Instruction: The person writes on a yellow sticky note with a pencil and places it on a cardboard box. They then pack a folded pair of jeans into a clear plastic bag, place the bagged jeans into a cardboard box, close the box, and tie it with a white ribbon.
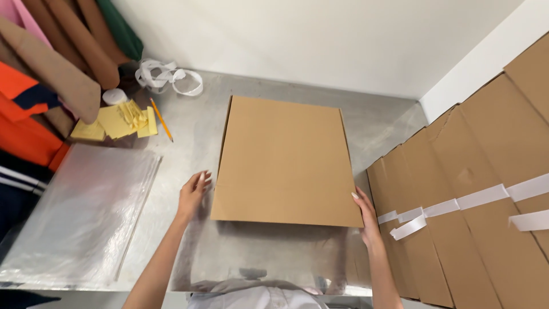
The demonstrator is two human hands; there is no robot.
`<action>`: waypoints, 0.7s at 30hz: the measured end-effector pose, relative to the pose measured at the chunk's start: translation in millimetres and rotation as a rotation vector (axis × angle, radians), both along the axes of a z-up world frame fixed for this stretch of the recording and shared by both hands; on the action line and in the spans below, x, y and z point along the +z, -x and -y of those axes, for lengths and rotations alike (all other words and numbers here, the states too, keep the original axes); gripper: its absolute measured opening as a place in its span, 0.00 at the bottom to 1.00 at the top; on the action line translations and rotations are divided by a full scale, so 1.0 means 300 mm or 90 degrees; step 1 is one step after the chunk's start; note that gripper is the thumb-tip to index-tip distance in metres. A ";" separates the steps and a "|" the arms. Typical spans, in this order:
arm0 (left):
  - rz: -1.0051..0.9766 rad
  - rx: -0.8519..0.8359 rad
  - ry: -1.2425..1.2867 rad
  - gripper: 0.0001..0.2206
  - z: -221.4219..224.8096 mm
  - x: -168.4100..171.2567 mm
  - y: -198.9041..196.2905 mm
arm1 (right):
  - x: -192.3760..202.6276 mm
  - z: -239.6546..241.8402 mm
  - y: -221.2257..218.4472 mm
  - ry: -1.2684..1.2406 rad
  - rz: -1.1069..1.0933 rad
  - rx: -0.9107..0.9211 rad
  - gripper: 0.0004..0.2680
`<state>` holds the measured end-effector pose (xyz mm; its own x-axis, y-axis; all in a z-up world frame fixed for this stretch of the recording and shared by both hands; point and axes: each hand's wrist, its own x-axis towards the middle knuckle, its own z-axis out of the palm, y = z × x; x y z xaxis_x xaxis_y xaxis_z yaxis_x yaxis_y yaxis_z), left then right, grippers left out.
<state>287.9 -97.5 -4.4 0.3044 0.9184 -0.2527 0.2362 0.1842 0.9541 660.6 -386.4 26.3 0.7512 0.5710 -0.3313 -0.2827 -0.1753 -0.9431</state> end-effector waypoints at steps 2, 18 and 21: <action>0.055 -0.003 0.023 0.21 0.064 0.120 -0.034 | -0.052 0.002 -0.033 -0.011 0.001 -0.004 0.21; 0.064 -0.023 0.149 0.40 0.236 0.272 -0.086 | 0.094 -0.061 0.127 0.117 0.074 0.021 0.36; 0.018 -0.026 0.139 0.41 0.201 0.169 -0.091 | 0.147 -0.065 0.167 0.146 0.106 0.046 0.33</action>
<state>315.2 -157.9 46.4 0.3495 0.8297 -0.4354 0.2214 0.3783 0.8988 610.6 -367.0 70.4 0.7659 0.5495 -0.3338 -0.1065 -0.4036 -0.9087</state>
